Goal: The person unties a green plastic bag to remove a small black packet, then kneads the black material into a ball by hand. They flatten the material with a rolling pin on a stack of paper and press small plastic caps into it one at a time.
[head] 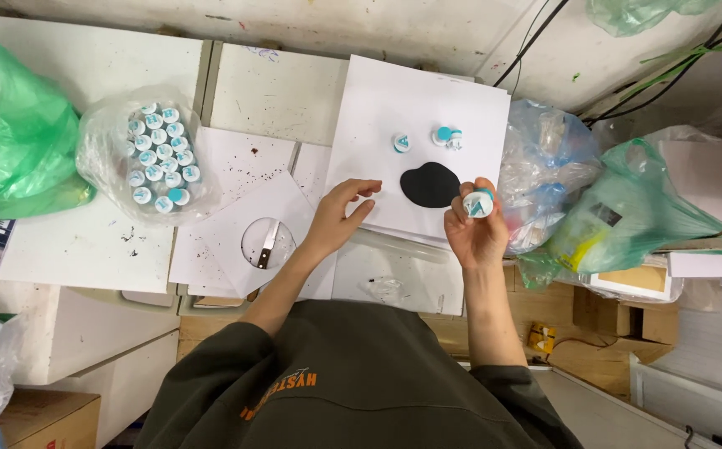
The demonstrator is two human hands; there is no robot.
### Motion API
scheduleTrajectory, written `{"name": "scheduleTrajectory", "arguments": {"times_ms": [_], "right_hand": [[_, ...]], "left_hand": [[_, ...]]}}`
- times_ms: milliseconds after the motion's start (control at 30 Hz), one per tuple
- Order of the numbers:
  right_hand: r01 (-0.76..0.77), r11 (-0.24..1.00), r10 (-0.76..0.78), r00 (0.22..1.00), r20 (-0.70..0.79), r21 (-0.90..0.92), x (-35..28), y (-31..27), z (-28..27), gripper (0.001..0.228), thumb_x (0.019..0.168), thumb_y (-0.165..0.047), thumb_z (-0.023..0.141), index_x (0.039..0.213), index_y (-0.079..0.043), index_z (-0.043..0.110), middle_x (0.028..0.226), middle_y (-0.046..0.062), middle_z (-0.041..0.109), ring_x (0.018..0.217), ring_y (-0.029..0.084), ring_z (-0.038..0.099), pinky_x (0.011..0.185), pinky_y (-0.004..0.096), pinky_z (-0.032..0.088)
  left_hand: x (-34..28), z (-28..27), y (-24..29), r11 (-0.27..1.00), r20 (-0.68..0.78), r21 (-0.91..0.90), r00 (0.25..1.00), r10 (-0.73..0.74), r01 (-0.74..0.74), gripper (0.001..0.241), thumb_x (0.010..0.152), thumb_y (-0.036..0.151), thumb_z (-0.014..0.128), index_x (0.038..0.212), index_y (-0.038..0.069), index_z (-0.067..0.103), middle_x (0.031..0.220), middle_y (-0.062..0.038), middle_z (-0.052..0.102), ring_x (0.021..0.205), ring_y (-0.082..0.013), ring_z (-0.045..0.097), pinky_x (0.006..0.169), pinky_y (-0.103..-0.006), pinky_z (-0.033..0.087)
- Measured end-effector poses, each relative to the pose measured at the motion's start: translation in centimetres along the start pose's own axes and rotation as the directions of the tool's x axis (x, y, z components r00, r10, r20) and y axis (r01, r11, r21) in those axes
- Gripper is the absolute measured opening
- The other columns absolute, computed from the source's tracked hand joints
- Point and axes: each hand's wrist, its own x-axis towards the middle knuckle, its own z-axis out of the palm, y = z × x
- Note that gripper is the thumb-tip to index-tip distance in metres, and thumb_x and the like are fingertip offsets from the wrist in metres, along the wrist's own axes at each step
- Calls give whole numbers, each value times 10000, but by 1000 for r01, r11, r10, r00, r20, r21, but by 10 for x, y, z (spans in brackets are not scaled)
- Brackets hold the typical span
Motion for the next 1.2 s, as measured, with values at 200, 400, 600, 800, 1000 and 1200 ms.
{"name": "scheduleTrajectory", "arguments": {"times_ms": [200, 400, 600, 800, 1000, 1200], "right_hand": [[-14, 1000, 15, 997, 77, -12, 0, -2, 4, 258, 963, -104, 731, 1189, -29, 633, 1072, 97, 542, 779, 128, 577, 695, 264, 559], [-3, 977, 25, 995, 100, -214, 5, -11, 18, 221, 920, -12, 730, 1128, -21, 656, 1081, 119, 566, 861, 131, 568, 608, 188, 553], [-185, -110, 52, 980, -191, -977, 43, -7, 26, 175, 845, -124, 850, 954, -29, 751, 739, 86, 618, 643, 140, 499, 580, 309, 412], [25, -431, 129, 991, -34, -902, 70, 10, 22, 188, 817, -164, 792, 920, -33, 705, 802, 100, 699, 638, 208, 660, 628, 338, 550], [128, -562, 216, 976, 4, -817, 77, 13, 6, 195, 821, -161, 757, 908, -22, 651, 867, 152, 691, 705, 352, 662, 647, 420, 546], [115, -586, 264, 963, -55, -802, 80, 16, -11, 214, 845, -159, 752, 922, -20, 610, 857, 157, 670, 732, 361, 658, 659, 442, 538]], "left_hand": [[8, 9, -25, 982, 77, 180, 994, -72, 57, 283, 969, 146, 642, 1246, 104, 684, 1178, -44, 700, 1074, -199, 660, 879, -329, 524], [7, 16, -55, 967, 93, 252, 996, 10, -34, 209, 960, 132, 663, 1158, 78, 702, 1185, -69, 691, 1126, -269, 630, 949, -365, 517], [4, 18, -60, 969, 81, 245, 997, 5, -25, 190, 937, 97, 661, 1118, 89, 718, 1174, -45, 683, 1099, -263, 627, 908, -354, 529], [1, 17, -61, 955, 90, 285, 994, 56, -80, 198, 927, 97, 668, 1115, 108, 729, 1176, -20, 679, 1043, -250, 624, 872, -360, 527], [1, 19, -64, 948, 83, 305, 994, 66, -88, 188, 925, 96, 669, 1099, 120, 736, 1169, -12, 681, 1025, -239, 627, 855, -348, 531], [-1, 20, -65, 943, 60, 315, 994, 93, -108, 186, 907, 84, 688, 1081, 114, 743, 1158, -15, 685, 1009, -237, 629, 855, -360, 527]]}}
